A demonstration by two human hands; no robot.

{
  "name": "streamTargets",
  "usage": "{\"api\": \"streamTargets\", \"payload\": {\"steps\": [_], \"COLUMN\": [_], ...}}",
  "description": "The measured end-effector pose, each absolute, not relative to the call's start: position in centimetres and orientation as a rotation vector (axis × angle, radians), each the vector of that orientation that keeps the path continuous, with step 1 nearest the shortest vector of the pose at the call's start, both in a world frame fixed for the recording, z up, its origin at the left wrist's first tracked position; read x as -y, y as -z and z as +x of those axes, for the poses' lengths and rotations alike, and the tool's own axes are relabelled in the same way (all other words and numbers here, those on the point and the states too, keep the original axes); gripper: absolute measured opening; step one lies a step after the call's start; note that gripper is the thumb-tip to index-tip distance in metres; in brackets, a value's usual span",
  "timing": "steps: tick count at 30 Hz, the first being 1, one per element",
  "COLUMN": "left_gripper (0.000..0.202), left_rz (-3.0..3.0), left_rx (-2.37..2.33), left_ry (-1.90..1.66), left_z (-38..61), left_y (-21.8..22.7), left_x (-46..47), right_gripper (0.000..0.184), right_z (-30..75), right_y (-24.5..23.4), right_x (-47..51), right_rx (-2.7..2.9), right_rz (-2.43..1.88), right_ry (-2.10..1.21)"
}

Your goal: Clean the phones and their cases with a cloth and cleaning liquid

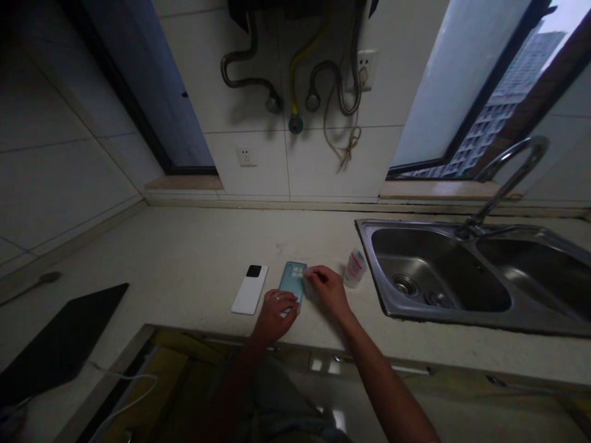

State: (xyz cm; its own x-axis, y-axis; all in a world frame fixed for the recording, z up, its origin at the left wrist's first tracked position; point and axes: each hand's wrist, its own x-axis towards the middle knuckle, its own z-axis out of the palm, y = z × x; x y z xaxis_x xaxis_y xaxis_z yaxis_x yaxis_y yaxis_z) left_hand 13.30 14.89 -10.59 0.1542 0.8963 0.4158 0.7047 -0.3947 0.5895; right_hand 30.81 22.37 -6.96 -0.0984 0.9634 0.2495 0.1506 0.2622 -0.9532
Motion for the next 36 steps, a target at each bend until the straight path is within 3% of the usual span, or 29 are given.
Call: {"api": "streamTargets", "payload": {"steps": [7,15,24,30,36], "left_gripper": [0.017,0.028,0.048,0.047,0.032], "left_rz": [2.060,1.910,1.981,1.926,2.006], "left_rx": [-1.506,-1.949,-1.983,-2.112,-2.012], "left_ry": [-1.292,-1.301,-1.312,-1.376,-1.495], "left_z": [13.1,12.9,12.7,12.8,14.2], "left_y": [11.0,12.6,13.2,13.0,10.9], "left_x": [-14.9,-15.5,-15.6,-15.4,-14.9], "right_gripper": [0.034,0.035,0.033,0.032,0.029], "right_z": [29.5,30.0,30.5,32.0,33.1], "right_y": [6.4,9.1,8.5,7.7,5.7], "right_x": [-25.6,-26.4,-25.1,-21.7,-19.5], "right_rx": [1.651,1.644,1.400,1.202,1.176], "right_rz": [-1.090,-1.135,-1.148,-1.084,-1.112], "right_ry": [-0.694,-0.814,-0.797,-0.910,-0.972]}}
